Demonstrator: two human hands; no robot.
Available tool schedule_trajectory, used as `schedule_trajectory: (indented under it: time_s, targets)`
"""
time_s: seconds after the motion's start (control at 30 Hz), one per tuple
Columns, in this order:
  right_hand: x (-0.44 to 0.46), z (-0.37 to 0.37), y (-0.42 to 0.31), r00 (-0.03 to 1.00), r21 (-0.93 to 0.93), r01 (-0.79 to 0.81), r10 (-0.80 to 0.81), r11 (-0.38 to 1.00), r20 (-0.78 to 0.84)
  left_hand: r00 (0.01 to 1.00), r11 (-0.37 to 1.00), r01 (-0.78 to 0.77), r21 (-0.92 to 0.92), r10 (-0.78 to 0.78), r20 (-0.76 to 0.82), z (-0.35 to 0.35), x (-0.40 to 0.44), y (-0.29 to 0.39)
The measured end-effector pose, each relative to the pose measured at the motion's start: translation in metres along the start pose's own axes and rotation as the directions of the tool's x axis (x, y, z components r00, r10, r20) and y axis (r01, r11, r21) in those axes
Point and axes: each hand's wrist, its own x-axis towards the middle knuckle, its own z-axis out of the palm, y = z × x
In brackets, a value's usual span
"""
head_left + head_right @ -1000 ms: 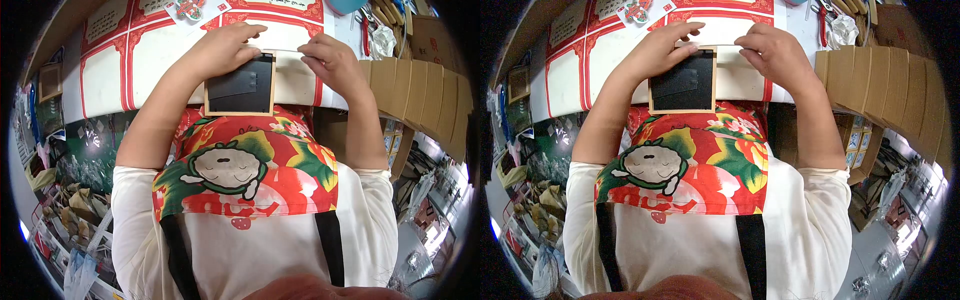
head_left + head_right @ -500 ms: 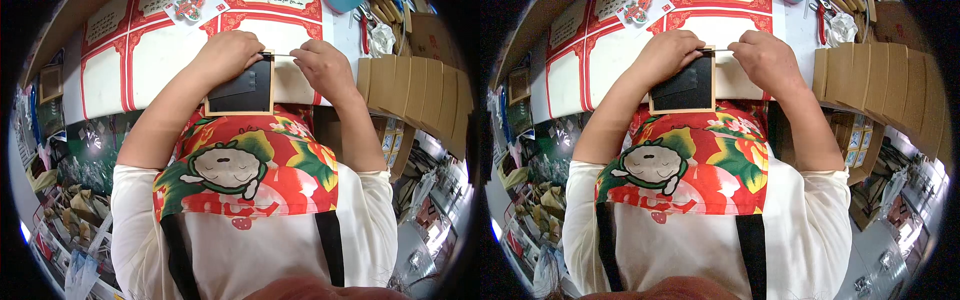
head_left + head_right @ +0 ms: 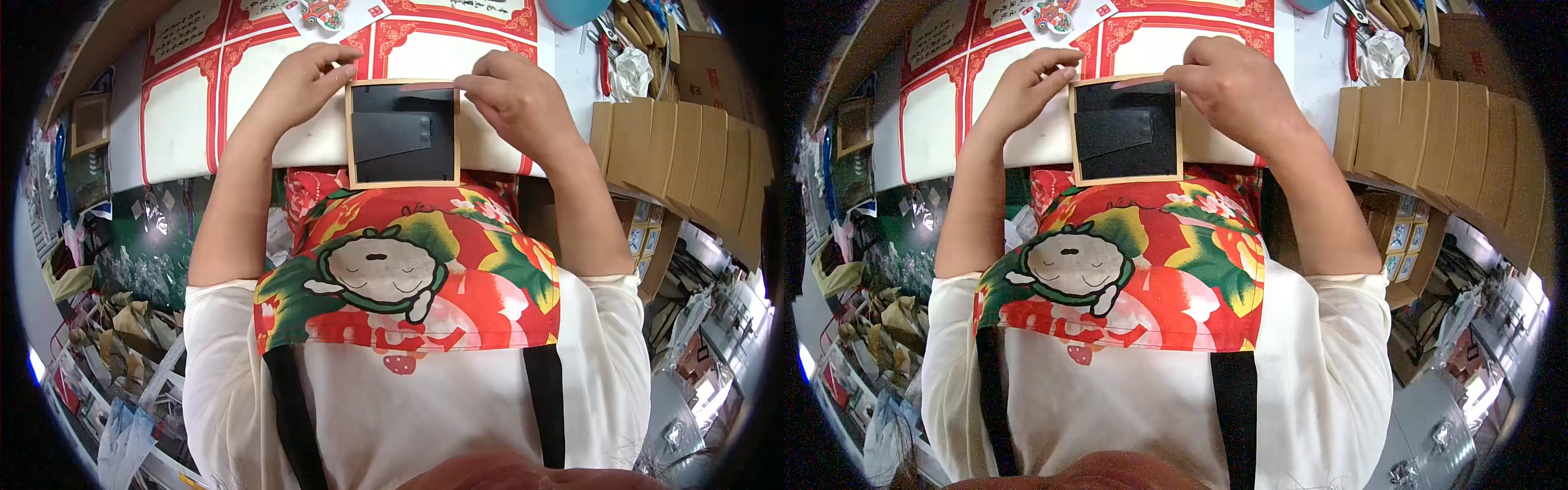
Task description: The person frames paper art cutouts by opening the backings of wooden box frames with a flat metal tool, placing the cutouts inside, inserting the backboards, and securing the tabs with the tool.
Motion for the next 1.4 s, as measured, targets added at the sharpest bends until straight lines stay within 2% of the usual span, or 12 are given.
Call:
schedule_trajectory:
  time_s: [0.1, 0.2, 0.3, 0.53, 0.77, 0.93, 1.0, 1.07, 1.13, 1.17, 1.23, 1.4]
  targets:
    - [0.021, 0.014, -0.009, 0.981, -0.088, 0.194, -0.194, 0.977, 0.010, 1.000, 0.999, 0.002, -0.039, -0.001, 0.031, 0.011, -0.019, 0.010]
    - [0.029, 0.023, -0.011, 0.975, -0.061, 0.221, -0.218, 0.973, 0.050, 0.992, 0.990, -0.122, -0.064, 0.120, -0.033, 0.022, -0.023, 0.011]
    - [0.022, 0.032, -0.017, 0.986, -0.103, 0.140, -0.130, 0.985, 0.100, 0.985, 0.987, -0.159, 0.013, 0.160, -0.062, 0.026, -0.021, 0.011]
    - [0.002, 0.058, -0.018, 0.995, 0.022, 0.008, -0.006, 1.000, -0.096, 0.938, 0.916, -0.285, 0.284, 0.327, -0.115, 0.031, -0.012, 0.003]
    - [0.010, 0.061, -0.018, 0.988, 0.146, -0.119, 0.132, 0.982, -0.085, 0.905, 0.896, -0.304, 0.324, 0.378, -0.197, 0.039, -0.006, -0.006]
    - [0.017, 0.045, -0.015, 0.980, 0.273, -0.195, 0.198, 0.942, 0.015, 0.914, 0.949, -0.222, 0.224, 0.283, -0.291, 0.038, -0.008, -0.008]
    - [0.015, 0.021, -0.024, 0.975, 0.334, -0.219, 0.218, 0.917, 0.040, 0.941, 0.994, -0.104, 0.031, 0.109, -0.321, 0.027, -0.025, 0.003]
    - [0.006, 0.005, -0.036, 0.948, 0.416, -0.298, 0.215, 0.859, 0.236, 0.936, 0.988, -0.147, 0.052, 0.156, -0.316, 0.015, -0.052, 0.011]
    - [-0.002, 0.001, -0.043, 0.907, 0.462, -0.348, 0.168, 0.815, 0.386, 0.910, 0.919, -0.337, 0.205, 0.373, -0.179, 0.011, -0.073, 0.011]
    - [0.001, 0.001, -0.048, 0.849, 0.439, -0.417, 0.168, 0.796, 0.501, 0.942, 0.930, -0.305, 0.204, 0.326, -0.076, 0.014, -0.083, 0.018]
    - [-0.002, 0.014, -0.050, 0.846, 0.406, -0.388, 0.145, 0.827, 0.513, 0.973, 0.951, -0.224, 0.212, 0.207, 0.099, 0.025, -0.095, 0.029]
    - [0.002, 0.025, -0.056, 0.826, 0.415, -0.369, 0.089, 0.832, 0.556, 0.981, 0.957, -0.186, 0.221, 0.193, -0.009, 0.046, -0.100, 0.028]
